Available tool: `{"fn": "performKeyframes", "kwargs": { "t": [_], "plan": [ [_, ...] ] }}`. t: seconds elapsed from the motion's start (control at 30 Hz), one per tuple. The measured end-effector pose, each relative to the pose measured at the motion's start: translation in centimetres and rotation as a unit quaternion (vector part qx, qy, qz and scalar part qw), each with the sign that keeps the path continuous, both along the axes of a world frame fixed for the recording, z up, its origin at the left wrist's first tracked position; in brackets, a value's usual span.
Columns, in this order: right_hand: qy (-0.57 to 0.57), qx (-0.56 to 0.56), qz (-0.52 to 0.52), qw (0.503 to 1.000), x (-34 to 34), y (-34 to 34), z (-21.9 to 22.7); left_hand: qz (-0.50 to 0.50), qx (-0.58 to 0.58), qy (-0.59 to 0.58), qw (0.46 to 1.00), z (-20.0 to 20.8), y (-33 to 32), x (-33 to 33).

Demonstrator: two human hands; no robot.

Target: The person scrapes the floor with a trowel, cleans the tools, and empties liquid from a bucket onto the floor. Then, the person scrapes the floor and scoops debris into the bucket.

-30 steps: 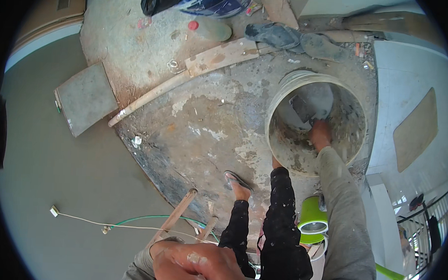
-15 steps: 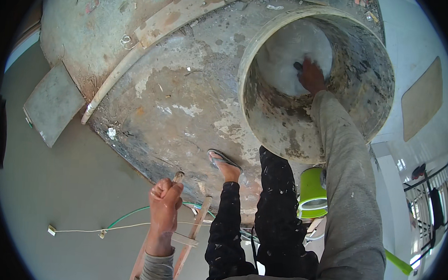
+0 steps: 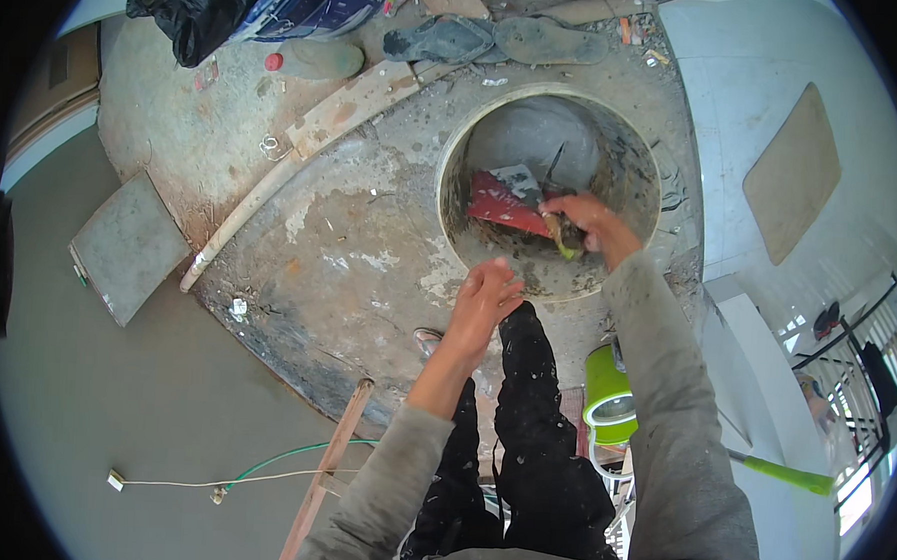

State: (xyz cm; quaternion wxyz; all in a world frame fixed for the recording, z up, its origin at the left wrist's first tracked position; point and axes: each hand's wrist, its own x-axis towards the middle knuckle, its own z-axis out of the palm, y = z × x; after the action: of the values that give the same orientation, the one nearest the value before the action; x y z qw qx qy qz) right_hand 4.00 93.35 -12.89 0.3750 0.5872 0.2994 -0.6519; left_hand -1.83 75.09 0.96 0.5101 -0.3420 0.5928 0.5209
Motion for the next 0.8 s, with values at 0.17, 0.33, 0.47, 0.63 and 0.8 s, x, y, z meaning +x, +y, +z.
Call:
{"fn": "performKeyframes", "kwargs": {
  "t": [0.17, 0.33, 0.47, 0.63, 0.8],
  "plan": [
    [0.111, 0.044, -0.086, 0.989, -1.6, -3.5, 12.0, 0.125, 0.059, -0.072, 0.988, -3.1, 2.2, -1.5],
    [0.191, 0.076, -0.179, 0.962, 0.6, -4.9, 15.8, 0.063, 0.035, 0.06, 0.996, -1.4, 2.7, -1.0],
    [0.153, 0.081, -0.143, 0.974, 0.7, -5.4, 19.3, 0.009, -0.008, 0.195, 0.981, 0.4, 0.6, -1.3],
    [0.13, 0.122, -0.12, 0.977, 2.2, -7.9, 19.8, 0.031, -0.04, 0.15, 0.987, 3.5, -1.4, -2.9],
    [0.137, 0.347, 0.121, 0.92, 5.1, -8.7, 10.5, 0.037, -0.008, 0.211, 0.977, 4.0, -5.0, -4.1]
  ]
}}
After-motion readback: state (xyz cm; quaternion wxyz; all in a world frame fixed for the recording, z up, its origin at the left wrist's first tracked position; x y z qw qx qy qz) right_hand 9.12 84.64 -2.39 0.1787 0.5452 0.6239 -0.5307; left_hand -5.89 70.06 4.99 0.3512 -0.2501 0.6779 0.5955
